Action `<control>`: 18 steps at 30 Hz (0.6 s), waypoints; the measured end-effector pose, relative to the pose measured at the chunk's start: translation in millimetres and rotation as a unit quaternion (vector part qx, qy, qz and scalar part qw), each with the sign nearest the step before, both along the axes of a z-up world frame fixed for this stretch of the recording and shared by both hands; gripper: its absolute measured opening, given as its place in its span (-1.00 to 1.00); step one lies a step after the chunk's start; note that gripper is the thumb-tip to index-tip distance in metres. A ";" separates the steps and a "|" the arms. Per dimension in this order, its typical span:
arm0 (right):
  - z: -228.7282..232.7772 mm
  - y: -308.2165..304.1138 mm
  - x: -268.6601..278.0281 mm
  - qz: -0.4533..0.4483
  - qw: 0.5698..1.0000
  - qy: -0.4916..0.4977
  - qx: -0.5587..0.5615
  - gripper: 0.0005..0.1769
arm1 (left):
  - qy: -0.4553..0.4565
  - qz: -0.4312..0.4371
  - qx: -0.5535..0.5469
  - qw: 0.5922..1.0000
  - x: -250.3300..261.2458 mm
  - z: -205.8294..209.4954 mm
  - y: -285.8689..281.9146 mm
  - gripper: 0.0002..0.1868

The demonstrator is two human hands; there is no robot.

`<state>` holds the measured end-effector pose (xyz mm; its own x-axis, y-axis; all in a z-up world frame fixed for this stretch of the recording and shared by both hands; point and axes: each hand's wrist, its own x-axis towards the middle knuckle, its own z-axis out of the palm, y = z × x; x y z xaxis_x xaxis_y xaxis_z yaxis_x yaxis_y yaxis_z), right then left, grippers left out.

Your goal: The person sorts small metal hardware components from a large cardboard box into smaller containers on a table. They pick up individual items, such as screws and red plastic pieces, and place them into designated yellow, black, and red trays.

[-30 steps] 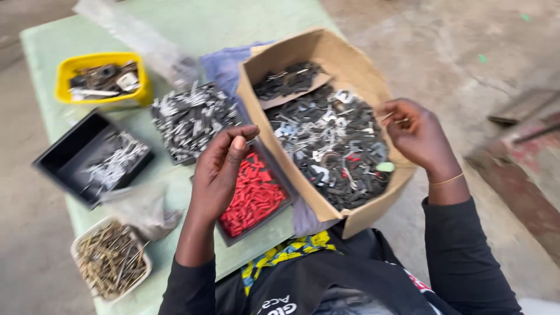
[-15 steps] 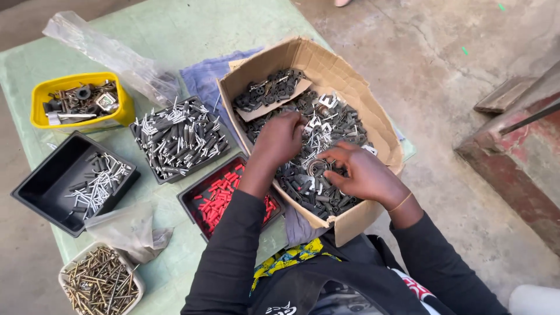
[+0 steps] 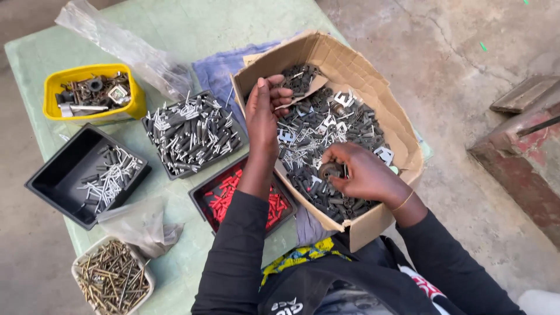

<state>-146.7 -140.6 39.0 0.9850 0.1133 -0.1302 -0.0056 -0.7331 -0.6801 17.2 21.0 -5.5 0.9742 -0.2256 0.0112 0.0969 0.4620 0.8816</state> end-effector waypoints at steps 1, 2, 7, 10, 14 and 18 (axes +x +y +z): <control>1.1 1.6 -0.8 0.001 1.000 0.005 0.002 -0.55 | 0.005 0.001 0.002 1.000 -1.3 -1.5 0.0 -0.51; 2.6 3.2 -1.6 -0.018 0.998 -0.010 0.052 -0.52 | 0.005 -0.005 0.002 1.000 -2.7 -2.8 0.0 -0.50; -15.5 -3.8 10.2 -0.116 0.972 -0.108 0.175 -0.48 | 0.002 -0.035 0.013 0.999 -8.3 5.7 -1.8 -0.50; -41.5 -16.3 20.8 -0.208 0.927 -0.130 0.284 -0.52 | -0.052 -0.100 0.102 0.988 -14.4 -8.7 -9.4 -0.66; -50.8 -20.5 33.3 -0.223 0.890 -0.160 0.364 -0.59 | -0.115 -0.212 0.284 0.928 -12.5 -29.6 -19.4 -0.78; -47.9 -12.8 35.9 -0.215 0.873 -0.176 0.400 -0.60 | -0.037 -0.232 0.205 0.950 -15.8 -28.9 -21.1 -0.79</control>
